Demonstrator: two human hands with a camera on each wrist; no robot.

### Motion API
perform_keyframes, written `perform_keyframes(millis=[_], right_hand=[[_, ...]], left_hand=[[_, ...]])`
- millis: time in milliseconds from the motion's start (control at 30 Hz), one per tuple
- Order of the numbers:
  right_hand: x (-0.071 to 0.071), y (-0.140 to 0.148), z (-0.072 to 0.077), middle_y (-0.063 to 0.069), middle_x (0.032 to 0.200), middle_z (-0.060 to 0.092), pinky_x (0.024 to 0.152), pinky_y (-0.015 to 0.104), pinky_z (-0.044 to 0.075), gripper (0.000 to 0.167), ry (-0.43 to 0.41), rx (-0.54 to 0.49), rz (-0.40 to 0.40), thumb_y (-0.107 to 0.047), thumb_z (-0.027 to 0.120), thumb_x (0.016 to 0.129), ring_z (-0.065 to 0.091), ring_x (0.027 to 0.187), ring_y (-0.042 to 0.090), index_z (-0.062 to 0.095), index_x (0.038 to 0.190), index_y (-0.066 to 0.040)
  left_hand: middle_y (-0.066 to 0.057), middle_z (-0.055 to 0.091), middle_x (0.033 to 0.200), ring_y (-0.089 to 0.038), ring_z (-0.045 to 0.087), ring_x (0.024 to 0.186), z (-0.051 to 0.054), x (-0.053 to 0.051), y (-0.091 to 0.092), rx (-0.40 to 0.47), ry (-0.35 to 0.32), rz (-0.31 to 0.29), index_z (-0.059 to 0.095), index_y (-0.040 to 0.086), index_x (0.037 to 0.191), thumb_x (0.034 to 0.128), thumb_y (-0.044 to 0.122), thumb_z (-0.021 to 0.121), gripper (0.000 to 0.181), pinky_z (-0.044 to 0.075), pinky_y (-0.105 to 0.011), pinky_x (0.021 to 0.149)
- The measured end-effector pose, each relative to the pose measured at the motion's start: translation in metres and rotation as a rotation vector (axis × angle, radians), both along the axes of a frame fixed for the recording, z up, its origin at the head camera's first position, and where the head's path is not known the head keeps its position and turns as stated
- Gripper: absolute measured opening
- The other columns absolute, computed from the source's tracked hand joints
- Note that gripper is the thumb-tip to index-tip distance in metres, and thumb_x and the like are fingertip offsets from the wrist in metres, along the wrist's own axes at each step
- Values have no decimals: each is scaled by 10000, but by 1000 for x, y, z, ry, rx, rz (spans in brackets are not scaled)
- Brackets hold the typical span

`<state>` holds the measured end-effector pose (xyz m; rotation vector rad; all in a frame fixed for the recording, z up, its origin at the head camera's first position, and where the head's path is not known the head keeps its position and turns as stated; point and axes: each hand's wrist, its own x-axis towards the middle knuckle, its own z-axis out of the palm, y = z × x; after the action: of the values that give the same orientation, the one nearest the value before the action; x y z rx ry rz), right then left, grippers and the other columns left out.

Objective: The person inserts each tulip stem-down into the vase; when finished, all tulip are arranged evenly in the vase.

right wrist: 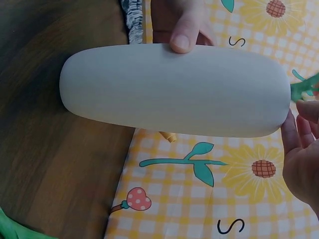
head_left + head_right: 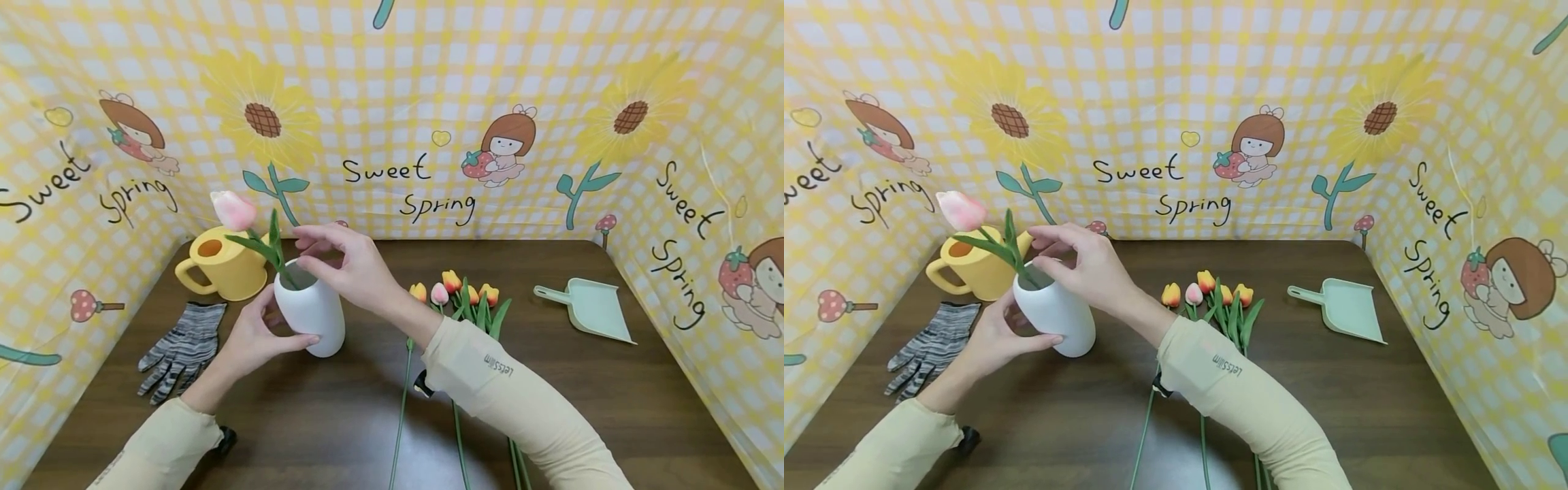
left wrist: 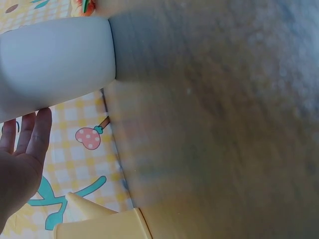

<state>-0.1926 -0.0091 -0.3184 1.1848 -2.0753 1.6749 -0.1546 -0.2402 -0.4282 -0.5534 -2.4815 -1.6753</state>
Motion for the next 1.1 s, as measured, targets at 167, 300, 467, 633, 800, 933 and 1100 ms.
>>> perform_keyframes(millis=[167,300,467,633,800,933,1100], right_hand=[[0,5,3,84,1112,711,856,276,553,376,-18,-44,4,-60,737,933,678,975,74,656,1300,-34],[5,20,9,44,1099,713,827,302,562,363,-45,-65,-18,-88,733,943,683,969,93,664,1298,-57],[13,48,3,71,1098,701,734,349,609,364,-116,-60,-12,-55,730,938,698,903,173,653,1292,-17],[22,87,-9,95,1084,690,679,365,617,388,-205,-19,-62,-31,726,936,695,912,205,634,1313,-16],[33,134,-23,74,1057,701,626,366,606,417,-223,84,-185,-71,747,929,697,809,202,636,1331,-85],[45,176,-44,93,975,691,577,403,599,383,-274,131,-277,-75,737,938,681,695,277,648,1311,-87],[62,226,-76,110,918,674,574,392,602,325,-376,192,-388,-105,725,954,677,695,266,660,1272,-73]], left_hand=[[-8,628,1245,-188,669,1080,2,1,0,-3,-5,-2,501,245,1411,685,110,960,870,559,-246,874],[-6,633,1247,-191,684,1073,3,2,0,0,-17,-4,508,249,1405,677,116,966,870,565,-264,870],[-1,630,1260,-189,684,1079,2,2,1,-1,-21,1,506,260,1421,672,119,969,891,563,-265,871],[8,631,1253,-179,682,1079,3,2,2,-5,-18,16,508,271,1424,668,124,972,899,559,-250,871],[12,627,1258,-165,672,1092,3,1,1,-8,-14,26,500,275,1437,658,108,974,927,553,-237,876],[6,627,1261,-170,666,1099,2,1,2,-4,-14,28,503,263,1434,653,97,975,927,549,-234,881],[7,630,1254,-173,672,1088,2,0,3,-2,-10,27,515,257,1416,648,101,979,911,551,-238,879]])
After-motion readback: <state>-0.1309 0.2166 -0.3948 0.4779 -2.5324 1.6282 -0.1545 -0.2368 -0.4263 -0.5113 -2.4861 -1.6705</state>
